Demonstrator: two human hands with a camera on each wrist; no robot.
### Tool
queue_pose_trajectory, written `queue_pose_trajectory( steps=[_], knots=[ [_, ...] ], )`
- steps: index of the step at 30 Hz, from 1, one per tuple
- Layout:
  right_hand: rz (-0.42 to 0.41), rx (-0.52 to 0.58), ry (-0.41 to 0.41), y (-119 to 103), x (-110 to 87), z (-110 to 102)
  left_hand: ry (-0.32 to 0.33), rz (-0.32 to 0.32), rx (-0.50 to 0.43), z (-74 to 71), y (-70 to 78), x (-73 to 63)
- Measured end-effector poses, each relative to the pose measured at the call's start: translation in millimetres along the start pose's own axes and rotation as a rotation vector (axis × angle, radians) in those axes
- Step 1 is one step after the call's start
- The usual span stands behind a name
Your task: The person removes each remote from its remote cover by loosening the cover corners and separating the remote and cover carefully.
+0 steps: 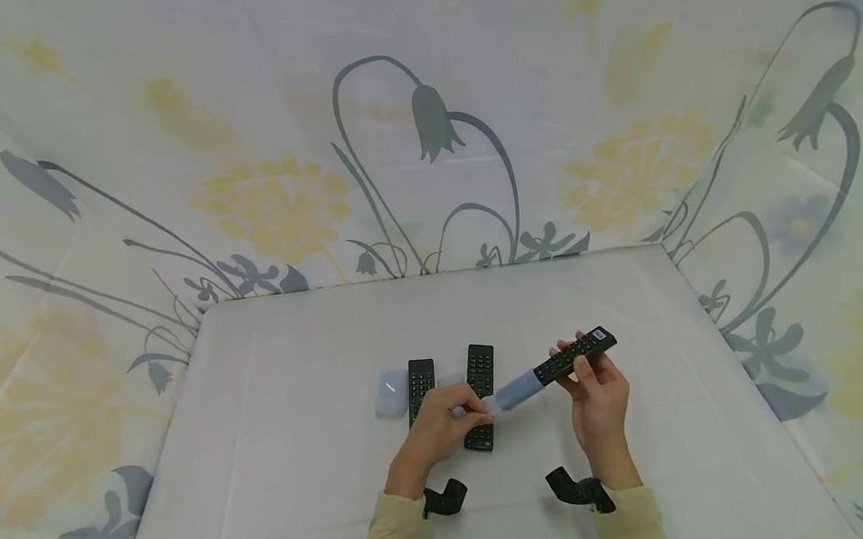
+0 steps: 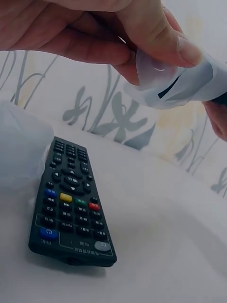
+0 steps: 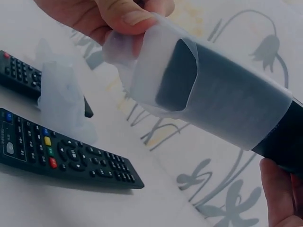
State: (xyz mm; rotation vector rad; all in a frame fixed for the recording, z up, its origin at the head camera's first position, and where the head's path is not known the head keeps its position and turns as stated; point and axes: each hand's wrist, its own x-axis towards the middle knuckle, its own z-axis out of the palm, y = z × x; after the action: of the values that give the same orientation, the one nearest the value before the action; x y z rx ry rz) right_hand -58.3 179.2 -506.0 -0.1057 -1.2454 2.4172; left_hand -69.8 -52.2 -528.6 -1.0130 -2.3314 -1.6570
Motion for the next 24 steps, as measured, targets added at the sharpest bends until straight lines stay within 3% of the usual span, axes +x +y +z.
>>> queue_pose_trajectory(
  steps=[7,12,17,20,24],
  knots=[
    [0.038,0.05,-0.04,2.1,1.5,-7.7,-0.056,-0.01,0.033,-1.7,7.2,-0.3],
    [0.058,0.091,-0.234,1.4,3.1,-11.0,-0.082,-0.015,0.073,-2.5,12.2,-5.5],
    [0.096,0.06,-0.399,0.4,7.4,-8.5,-0.053,0.017,0.095,-1.7,15.1,-1.9],
    [0.137,0.074,-0.445,1.4,6.6,-7.0,-0.037,-0.104,0.079,1.5,17.3,5.9],
    [0.195,0.128,-0.462,2.2,1.4,-3.9,-0.083,-0.385,0.027,6.8,18.5,12.0]
  ],
)
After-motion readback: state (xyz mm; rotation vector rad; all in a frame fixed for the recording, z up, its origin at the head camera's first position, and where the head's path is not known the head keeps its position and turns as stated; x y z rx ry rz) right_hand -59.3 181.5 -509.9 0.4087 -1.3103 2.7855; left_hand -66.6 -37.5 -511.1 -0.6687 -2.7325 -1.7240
